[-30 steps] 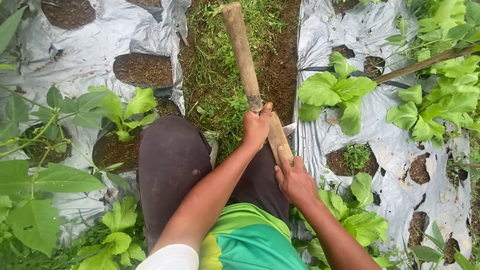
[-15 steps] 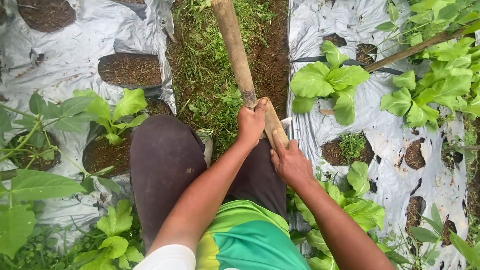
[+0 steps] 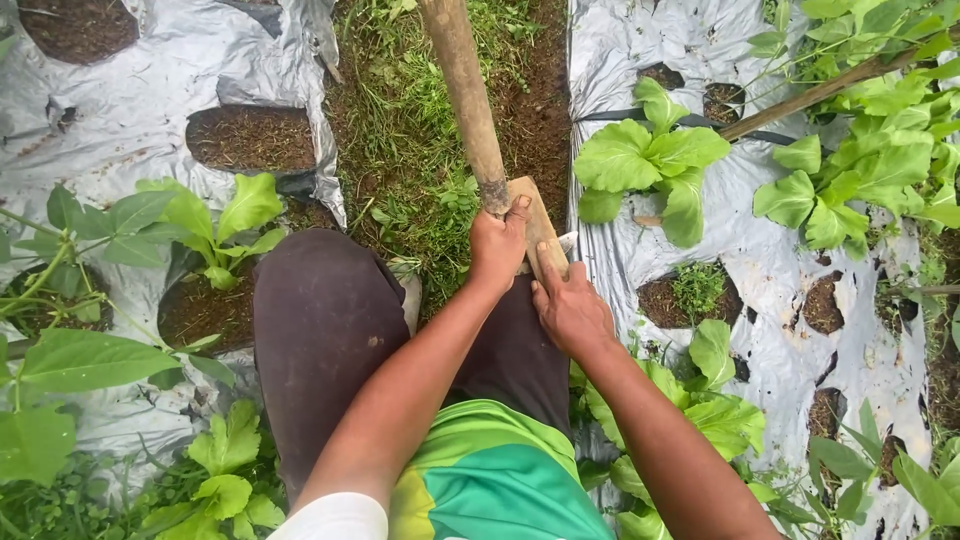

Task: Sawing a wooden pole into smaller pieces using a hand saw while sitting in a field.

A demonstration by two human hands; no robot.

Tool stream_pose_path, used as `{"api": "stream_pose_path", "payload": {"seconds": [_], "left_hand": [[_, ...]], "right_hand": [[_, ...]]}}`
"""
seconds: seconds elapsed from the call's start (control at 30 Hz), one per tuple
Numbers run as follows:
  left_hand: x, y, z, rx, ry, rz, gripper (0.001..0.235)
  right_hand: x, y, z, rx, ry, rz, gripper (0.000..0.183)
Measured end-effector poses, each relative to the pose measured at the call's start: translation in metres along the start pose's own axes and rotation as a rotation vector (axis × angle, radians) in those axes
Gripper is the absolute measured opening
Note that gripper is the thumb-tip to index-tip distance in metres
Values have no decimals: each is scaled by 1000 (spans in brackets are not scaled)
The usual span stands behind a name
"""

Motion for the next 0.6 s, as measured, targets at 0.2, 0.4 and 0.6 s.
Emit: {"api": "stream_pose_path", "payload": {"seconds": [0.2,0.4,0.6], "left_hand": [[-8,0,4,-15,-23,17,29],[1,-1,-2,-5,-2,-3,27],[-4,7,-21,-5,-74,6,21]], "right_hand": [[11,-36,3,17,5,-88,57],[1,12,3,-1,-15,-5,56],[-18,5,-17,-40,-36,16,57]]}}
Point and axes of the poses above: each hand's wrist, its own y-axis towards the middle knuckle, its own x-axis out of the palm, z = x × y, the point moved 6 cm from there along y, towards the middle knuckle, and after that the axes turned 5 degrees about -z, right-handed, at the moved point
